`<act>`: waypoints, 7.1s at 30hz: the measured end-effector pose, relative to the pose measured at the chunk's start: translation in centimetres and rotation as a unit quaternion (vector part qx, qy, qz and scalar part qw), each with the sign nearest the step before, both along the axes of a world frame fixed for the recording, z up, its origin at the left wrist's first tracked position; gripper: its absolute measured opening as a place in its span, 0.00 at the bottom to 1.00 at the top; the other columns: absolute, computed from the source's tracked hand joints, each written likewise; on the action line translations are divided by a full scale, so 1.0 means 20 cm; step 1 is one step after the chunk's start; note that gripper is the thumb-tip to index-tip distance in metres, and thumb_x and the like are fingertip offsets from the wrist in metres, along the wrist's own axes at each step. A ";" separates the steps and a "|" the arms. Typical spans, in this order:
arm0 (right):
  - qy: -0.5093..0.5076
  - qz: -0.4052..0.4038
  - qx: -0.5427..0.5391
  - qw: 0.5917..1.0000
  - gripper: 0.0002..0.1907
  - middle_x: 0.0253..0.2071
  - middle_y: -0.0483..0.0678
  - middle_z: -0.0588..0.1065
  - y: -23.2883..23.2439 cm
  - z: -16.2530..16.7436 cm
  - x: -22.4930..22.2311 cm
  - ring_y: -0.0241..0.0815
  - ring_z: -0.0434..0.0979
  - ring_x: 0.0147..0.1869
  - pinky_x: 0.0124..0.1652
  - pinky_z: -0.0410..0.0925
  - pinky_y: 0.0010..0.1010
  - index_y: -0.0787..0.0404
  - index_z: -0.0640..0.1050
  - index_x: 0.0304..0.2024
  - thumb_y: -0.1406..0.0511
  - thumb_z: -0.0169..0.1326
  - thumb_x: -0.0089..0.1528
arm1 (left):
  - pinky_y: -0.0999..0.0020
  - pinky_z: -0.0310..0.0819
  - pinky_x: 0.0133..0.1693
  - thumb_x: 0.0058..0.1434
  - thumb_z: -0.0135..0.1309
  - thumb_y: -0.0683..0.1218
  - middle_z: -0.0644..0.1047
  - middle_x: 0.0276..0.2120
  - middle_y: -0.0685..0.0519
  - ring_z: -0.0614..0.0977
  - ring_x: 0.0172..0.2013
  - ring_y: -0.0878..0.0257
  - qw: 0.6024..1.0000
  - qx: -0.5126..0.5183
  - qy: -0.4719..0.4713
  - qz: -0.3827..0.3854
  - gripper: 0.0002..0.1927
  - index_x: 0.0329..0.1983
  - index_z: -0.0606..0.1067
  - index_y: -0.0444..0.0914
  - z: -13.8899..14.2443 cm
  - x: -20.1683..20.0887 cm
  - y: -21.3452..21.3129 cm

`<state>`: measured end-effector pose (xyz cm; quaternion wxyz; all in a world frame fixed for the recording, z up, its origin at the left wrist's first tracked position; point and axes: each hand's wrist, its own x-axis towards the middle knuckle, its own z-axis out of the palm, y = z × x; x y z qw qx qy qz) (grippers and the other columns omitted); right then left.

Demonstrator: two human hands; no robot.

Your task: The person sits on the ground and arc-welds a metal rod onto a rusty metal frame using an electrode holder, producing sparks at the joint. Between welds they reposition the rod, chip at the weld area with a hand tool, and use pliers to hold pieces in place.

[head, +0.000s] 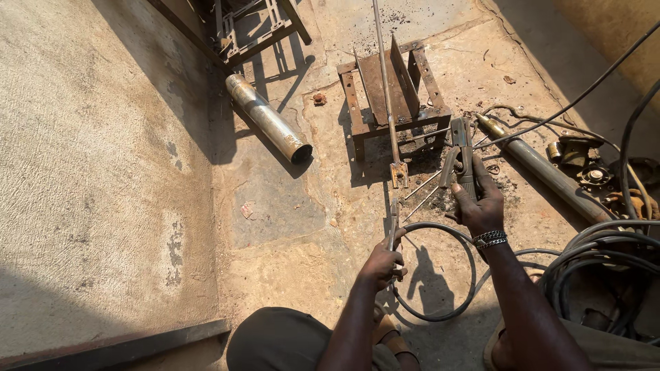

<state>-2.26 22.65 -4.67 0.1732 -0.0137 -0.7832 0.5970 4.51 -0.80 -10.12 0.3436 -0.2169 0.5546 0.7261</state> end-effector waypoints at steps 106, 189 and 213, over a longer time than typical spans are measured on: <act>-0.020 0.036 0.245 0.969 0.39 0.34 0.54 0.80 -0.11 -0.07 0.04 0.45 0.81 0.33 0.35 0.75 0.40 0.46 0.64 0.74 0.60 0.60 0.61 | 0.50 0.71 0.58 0.62 0.46 0.37 0.73 0.56 0.34 0.79 0.56 0.44 0.953 -0.277 0.126 -0.015 0.30 0.68 0.55 0.35 0.28 -0.18 0.33; -0.111 -0.063 0.173 0.977 0.42 0.67 0.60 0.69 -0.07 0.16 -0.59 0.59 0.70 0.65 0.57 0.65 0.54 0.42 0.63 0.75 0.61 0.67 0.61 | 0.57 0.81 0.46 0.61 0.44 0.37 0.75 0.54 0.28 0.83 0.48 0.44 0.949 -0.296 0.098 -0.038 0.36 0.73 0.49 0.33 0.40 -0.21 0.32; 0.004 -0.062 0.065 0.996 0.42 0.56 0.58 0.77 -0.12 0.10 -0.41 0.46 0.82 0.49 0.45 0.79 0.38 0.42 0.61 0.75 0.66 0.62 0.62 | 0.56 0.80 0.41 0.62 0.45 0.37 0.77 0.48 0.31 0.83 0.42 0.47 0.957 -0.266 0.116 -0.009 0.35 0.72 0.50 0.34 0.40 -0.20 0.29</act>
